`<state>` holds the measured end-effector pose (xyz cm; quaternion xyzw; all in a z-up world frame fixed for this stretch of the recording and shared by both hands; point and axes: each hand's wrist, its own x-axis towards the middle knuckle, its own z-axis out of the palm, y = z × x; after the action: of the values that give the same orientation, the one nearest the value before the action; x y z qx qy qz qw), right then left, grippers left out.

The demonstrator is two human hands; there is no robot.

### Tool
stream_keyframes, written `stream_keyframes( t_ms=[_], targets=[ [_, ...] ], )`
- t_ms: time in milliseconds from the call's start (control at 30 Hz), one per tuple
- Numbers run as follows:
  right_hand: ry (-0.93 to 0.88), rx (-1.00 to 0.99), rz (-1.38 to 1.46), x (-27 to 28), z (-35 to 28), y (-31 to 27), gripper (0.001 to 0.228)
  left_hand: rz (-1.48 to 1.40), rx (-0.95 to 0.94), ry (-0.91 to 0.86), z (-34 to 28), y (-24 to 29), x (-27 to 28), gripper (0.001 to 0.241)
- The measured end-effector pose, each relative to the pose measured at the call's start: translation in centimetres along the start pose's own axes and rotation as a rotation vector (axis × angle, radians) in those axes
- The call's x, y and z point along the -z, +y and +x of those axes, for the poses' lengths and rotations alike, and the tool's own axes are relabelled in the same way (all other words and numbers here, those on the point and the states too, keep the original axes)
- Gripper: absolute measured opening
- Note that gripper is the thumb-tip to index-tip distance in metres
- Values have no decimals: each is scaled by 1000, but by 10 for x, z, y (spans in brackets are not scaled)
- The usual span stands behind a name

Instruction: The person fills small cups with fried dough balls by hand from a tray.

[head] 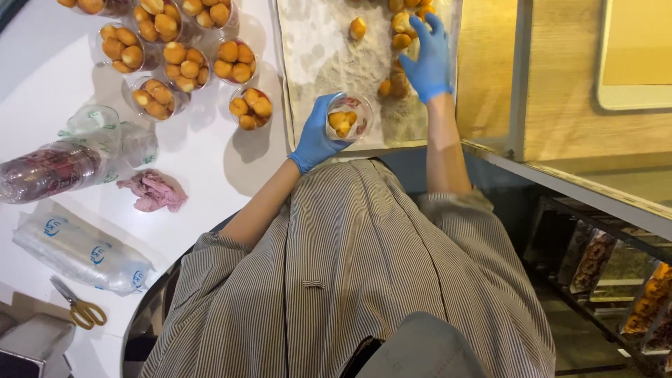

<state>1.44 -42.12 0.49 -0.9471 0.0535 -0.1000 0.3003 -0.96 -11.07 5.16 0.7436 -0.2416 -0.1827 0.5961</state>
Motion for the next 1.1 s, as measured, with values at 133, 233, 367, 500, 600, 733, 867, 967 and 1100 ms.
stream_keyframes(
  t_ms=[133, 233, 367, 500, 600, 733, 867, 967, 1100],
  targets=[
    [26, -51, -107, -38, 22, 11, 64, 148, -24, 83, 4, 0, 9, 84],
    [-72, -152, -195, -54, 25, 18, 57, 329, -5, 131, 14, -1, 18, 86],
    [-25, -159, 19, -31, 9, -1, 44, 434, 113, 90, 33, -9, 23, 88],
    [-154, -154, 285, 37, 5, -98, 55, 464, 166, 42, 55, -14, 17, 87],
    [-382, 163, 502, 62, 14, -140, 87, 347, 121, 86, 52, -17, 13, 84],
    [-244, -15, 424, 4, 21, -91, 64, 323, 51, 120, 43, -24, 14, 82],
    [-179, 185, -34, -56, 35, -61, 58, 365, -1, 136, 29, -18, 19, 85],
    [-212, 112, -204, -71, 36, -45, 46, 348, 20, 159, 24, -17, 22, 84],
    [-105, -182, -345, -50, 18, -29, 28, 316, 42, 241, 18, -20, 22, 86]
  ],
)
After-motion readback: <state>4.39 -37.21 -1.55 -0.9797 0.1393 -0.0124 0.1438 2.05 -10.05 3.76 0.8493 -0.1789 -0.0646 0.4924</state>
